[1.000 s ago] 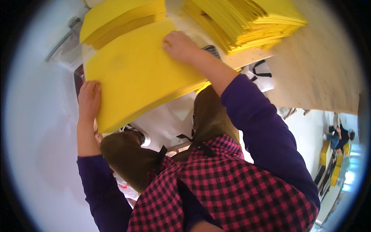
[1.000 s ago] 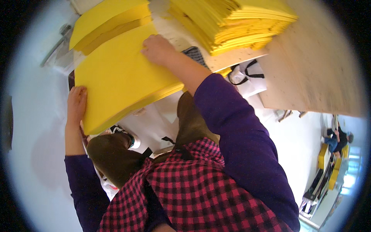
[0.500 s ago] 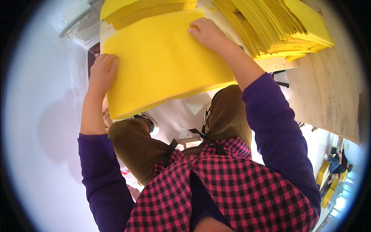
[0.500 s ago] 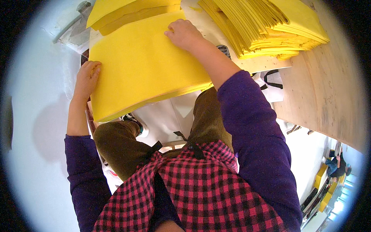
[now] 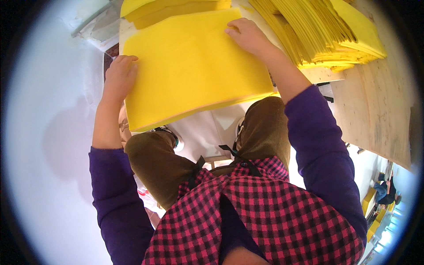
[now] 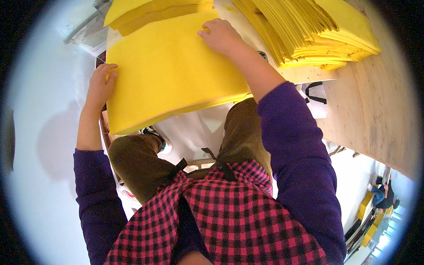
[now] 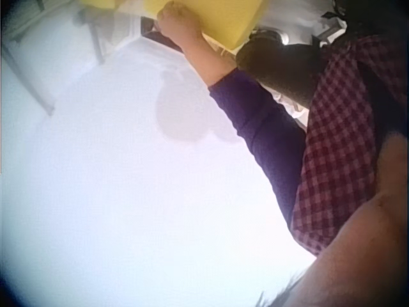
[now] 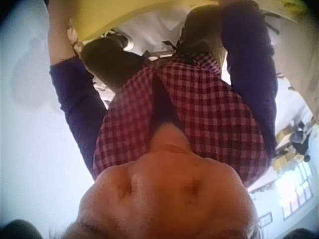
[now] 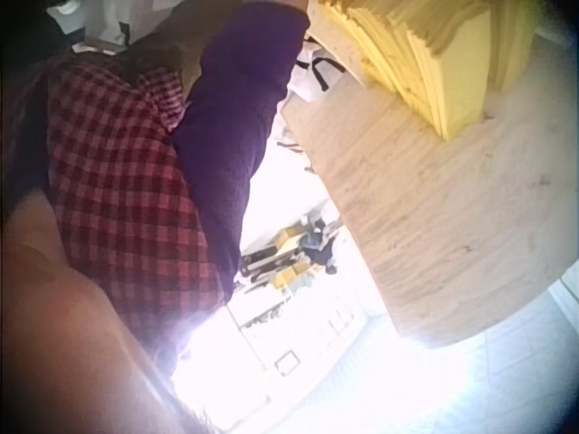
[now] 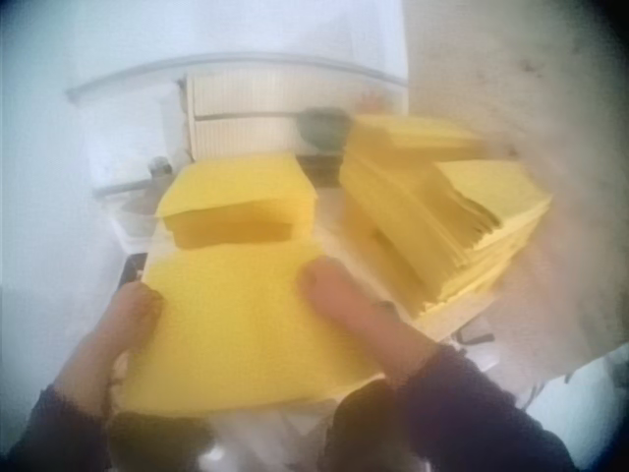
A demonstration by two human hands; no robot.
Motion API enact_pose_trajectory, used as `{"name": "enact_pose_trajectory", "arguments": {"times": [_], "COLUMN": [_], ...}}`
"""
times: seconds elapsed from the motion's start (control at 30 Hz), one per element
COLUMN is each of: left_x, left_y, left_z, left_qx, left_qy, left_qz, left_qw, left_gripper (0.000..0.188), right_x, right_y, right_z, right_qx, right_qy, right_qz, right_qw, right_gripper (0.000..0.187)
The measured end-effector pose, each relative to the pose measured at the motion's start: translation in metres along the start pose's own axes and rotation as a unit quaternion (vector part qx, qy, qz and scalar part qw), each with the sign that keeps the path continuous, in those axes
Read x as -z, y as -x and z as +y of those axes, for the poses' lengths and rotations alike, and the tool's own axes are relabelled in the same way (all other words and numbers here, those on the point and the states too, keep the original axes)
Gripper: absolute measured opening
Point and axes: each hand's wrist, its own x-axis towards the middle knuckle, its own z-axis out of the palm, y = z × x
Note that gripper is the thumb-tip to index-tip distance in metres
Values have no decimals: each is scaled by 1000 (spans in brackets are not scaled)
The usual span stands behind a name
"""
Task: The person repeatedly folds yellow fabric sheets on a wooden table, aligning edges and stacking them into a neat pile. The person handles the fabric by hand without using tools.
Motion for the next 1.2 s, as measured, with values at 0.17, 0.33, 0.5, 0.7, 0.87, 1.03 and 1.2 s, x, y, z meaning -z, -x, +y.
{"name": "enact_pose_trajectory", "arguments": {"times": [0.17, 0.33, 0.5, 0.7, 0.87, 1.03, 1.2], "left_x": [10, -2, 3, 12, 2, 7, 7], "left_y": [39, 25, 15, 59, 29, 32, 59], "left_z": [20, 13, 10, 37, 27, 22, 23], "left_qx": [-25, -23, -27, -54, -43, -39, -31], "left_qy": [64, 41, -3, 75, 38, 31, 65], "left_qz": [-18, -8, 21, -31, -11, -7, -22], "left_qw": [997, 999, 999, 995, 998, 999, 997], "left_gripper": [19, 18, 17, 18, 15, 16, 17], "right_x": [16, 0, 8, 21, 7, 18, 19], "right_y": [44, 35, 12, 71, 31, 31, 76], "right_z": [-4, -2, 3, -10, -8, -7, -9], "right_qx": [88, 88, -10, 124, 81, 45, 126], "right_qy": [-37, -28, -15, -41, -20, -40, -25], "right_qz": [-46, 2, -11, -39, -6, 2, -15], "right_qw": [994, 996, 1000, 991, 996, 998, 992], "right_gripper": [34, 36, 36, 34, 32, 32, 33]}}
